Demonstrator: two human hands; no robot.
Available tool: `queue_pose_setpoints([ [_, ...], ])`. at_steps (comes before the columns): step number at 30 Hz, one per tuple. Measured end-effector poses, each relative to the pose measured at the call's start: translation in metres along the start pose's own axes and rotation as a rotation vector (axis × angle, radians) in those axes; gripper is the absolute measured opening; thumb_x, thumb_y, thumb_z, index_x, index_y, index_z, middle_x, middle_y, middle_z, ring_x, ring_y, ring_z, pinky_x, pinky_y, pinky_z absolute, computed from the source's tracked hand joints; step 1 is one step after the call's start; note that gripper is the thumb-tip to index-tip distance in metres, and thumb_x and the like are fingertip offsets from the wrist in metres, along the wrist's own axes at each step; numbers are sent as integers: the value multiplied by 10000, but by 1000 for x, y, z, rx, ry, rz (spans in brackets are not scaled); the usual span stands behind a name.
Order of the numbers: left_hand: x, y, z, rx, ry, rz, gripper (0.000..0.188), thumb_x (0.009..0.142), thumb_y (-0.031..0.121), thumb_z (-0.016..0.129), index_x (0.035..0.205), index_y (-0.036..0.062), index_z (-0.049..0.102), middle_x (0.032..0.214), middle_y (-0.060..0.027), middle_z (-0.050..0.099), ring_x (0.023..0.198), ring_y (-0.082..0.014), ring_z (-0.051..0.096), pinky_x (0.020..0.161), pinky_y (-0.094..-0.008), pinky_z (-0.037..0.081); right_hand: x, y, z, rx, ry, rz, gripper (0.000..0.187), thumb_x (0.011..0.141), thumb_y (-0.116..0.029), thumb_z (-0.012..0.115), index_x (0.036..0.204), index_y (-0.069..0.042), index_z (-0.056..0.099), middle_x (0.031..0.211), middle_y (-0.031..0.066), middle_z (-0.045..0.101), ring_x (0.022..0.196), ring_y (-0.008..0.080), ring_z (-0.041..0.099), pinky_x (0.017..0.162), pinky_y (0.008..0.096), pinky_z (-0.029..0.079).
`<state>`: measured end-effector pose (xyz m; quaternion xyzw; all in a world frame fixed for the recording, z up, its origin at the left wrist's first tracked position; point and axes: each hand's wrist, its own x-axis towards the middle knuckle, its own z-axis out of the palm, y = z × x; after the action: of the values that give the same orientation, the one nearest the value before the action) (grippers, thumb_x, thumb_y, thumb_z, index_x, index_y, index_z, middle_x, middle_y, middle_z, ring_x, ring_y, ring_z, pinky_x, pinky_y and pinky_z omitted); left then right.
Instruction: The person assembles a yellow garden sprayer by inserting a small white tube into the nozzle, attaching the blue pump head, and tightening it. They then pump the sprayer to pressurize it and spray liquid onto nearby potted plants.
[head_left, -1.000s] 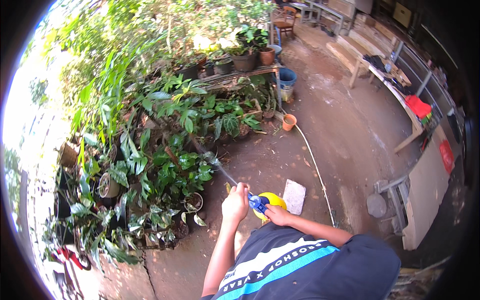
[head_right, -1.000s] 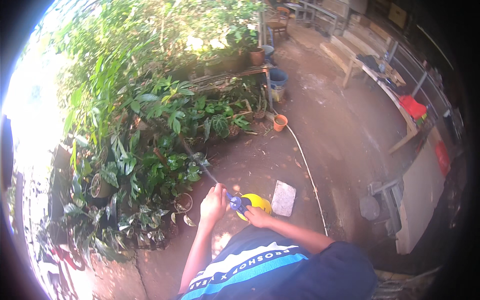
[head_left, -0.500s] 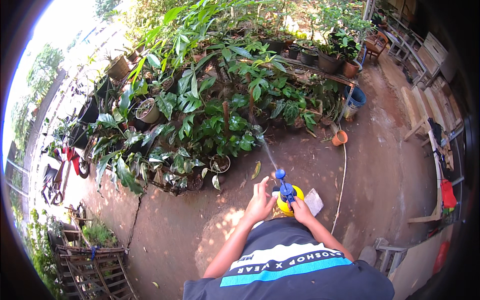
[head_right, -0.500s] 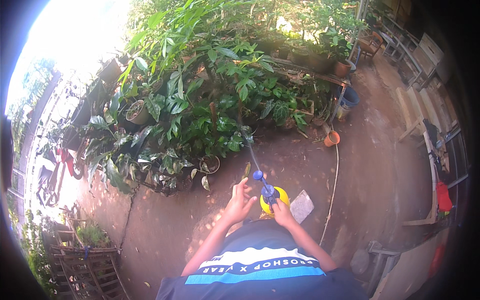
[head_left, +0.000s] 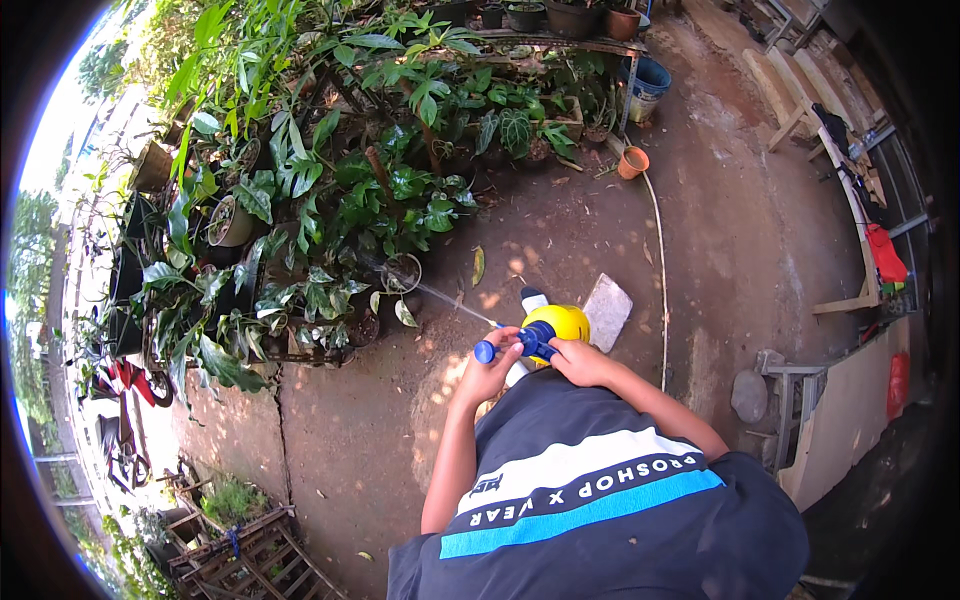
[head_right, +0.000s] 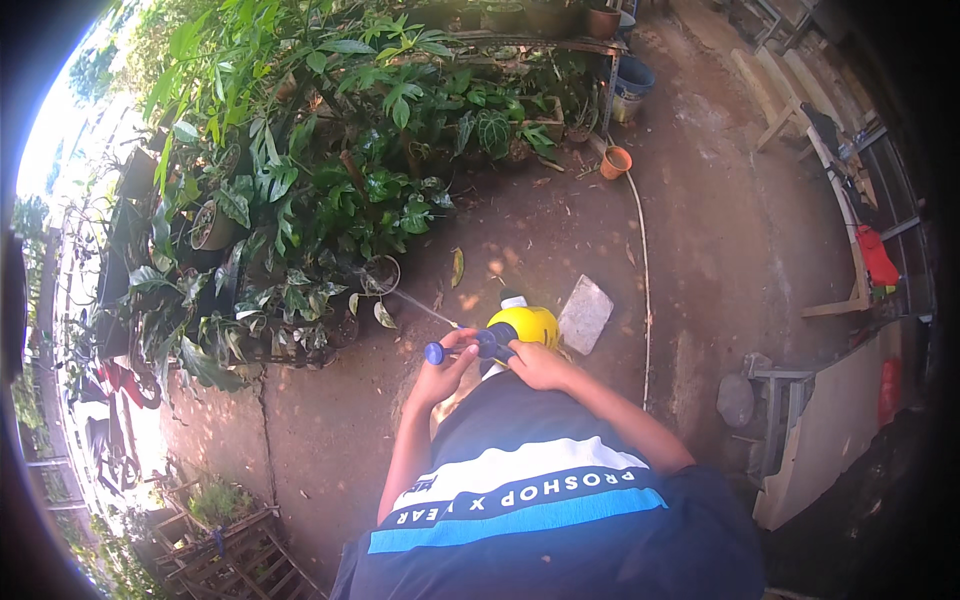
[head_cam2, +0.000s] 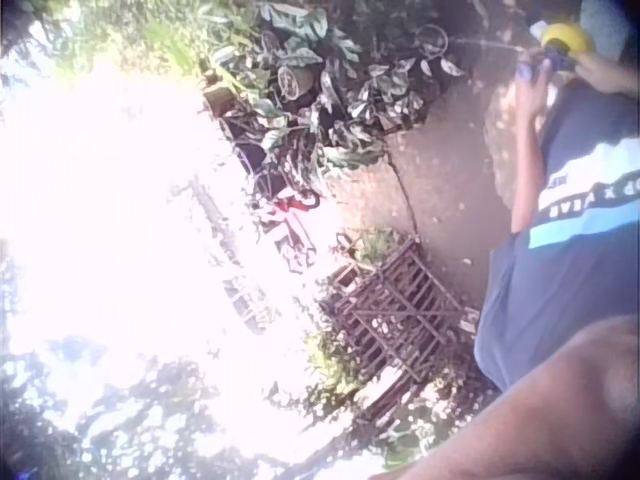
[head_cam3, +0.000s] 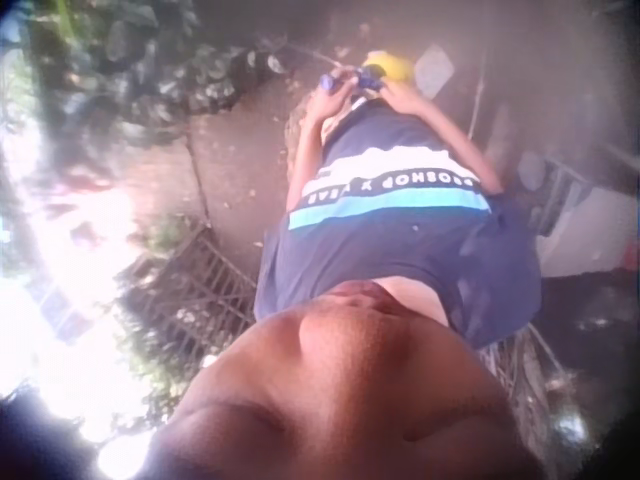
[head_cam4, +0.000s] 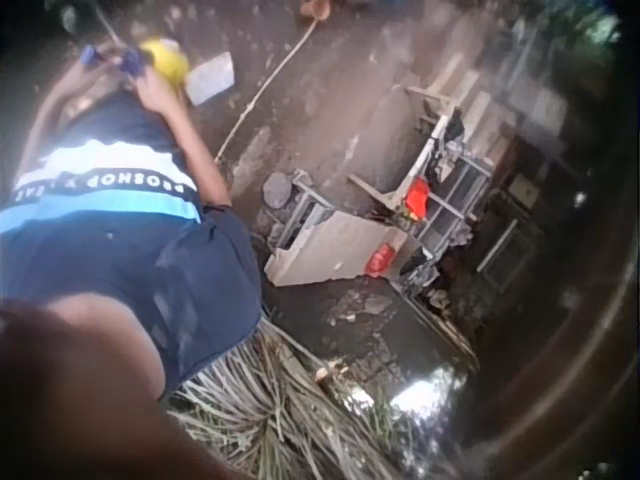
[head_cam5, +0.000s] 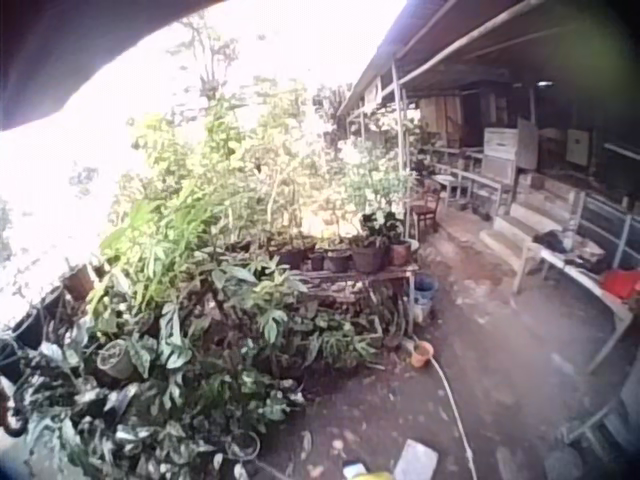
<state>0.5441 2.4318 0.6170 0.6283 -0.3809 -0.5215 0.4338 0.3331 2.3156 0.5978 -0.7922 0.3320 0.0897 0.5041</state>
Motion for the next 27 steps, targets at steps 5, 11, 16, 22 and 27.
queue_pose_setpoints([
  [5, -5, 4, 11, -64, 69, 88, 308, 1071, 261, 573, 1247, 23, 655, 1157, -78, 681, 1104, -169, 630, 969, -314, 483, -10, 2, 11, 31, 15, 28, 408, 973, -254, 479, 1209, 66, 572, 1113, 336, 664, 1070, 485, 639, 943, 527, 488],
  [11, -18, 5, 21, -297, 82, 28, 342, 1109, 280, 490, 1238, 1, 638, 1165, -89, 680, 1111, -169, 619, 1033, -337, 472, -20, -5, 16, -34, 123, -70, 338, 965, -226, 492, 1083, 62, 624, 981, 301, 691, 929, 459, 678, 837, 514, 522],
  [16, -17, 5, 26, -294, 104, 75, 413, 1127, 341, 419, 1222, 2, 637, 1138, -88, 688, 1079, -168, 628, 1023, -334, 478, -26, -15, 9, -83, 97, -56, 364, 963, -241, 483, 1129, 57, 608, 1026, 310, 687, 985, 474, 660, 870, 541, 504],
  [22, -9, 3, 53, -365, 223, 72, 454, 1133, 382, 382, 1151, 6, 638, 815, -9, 596, 846, -120, 588, 843, -292, 483, -27, 1, 0, -22, 40, -44, 409, 954, -238, 482, 1205, 60, 606, 1058, 322, 686, 1036, 478, 656, 917, 536, 502],
  [27, 5, 6, 84, -383, 326, 47, 439, 1133, 382, 387, 1014, 23, 610, 653, 45, 424, 629, -61, 425, 625, -237, 380, -34, 45, 4, 52, -33, -98, 392, 955, -254, 484, 1132, 65, 628, 1037, 329, 682, 1003, 490, 654, 917, 533, 497],
])
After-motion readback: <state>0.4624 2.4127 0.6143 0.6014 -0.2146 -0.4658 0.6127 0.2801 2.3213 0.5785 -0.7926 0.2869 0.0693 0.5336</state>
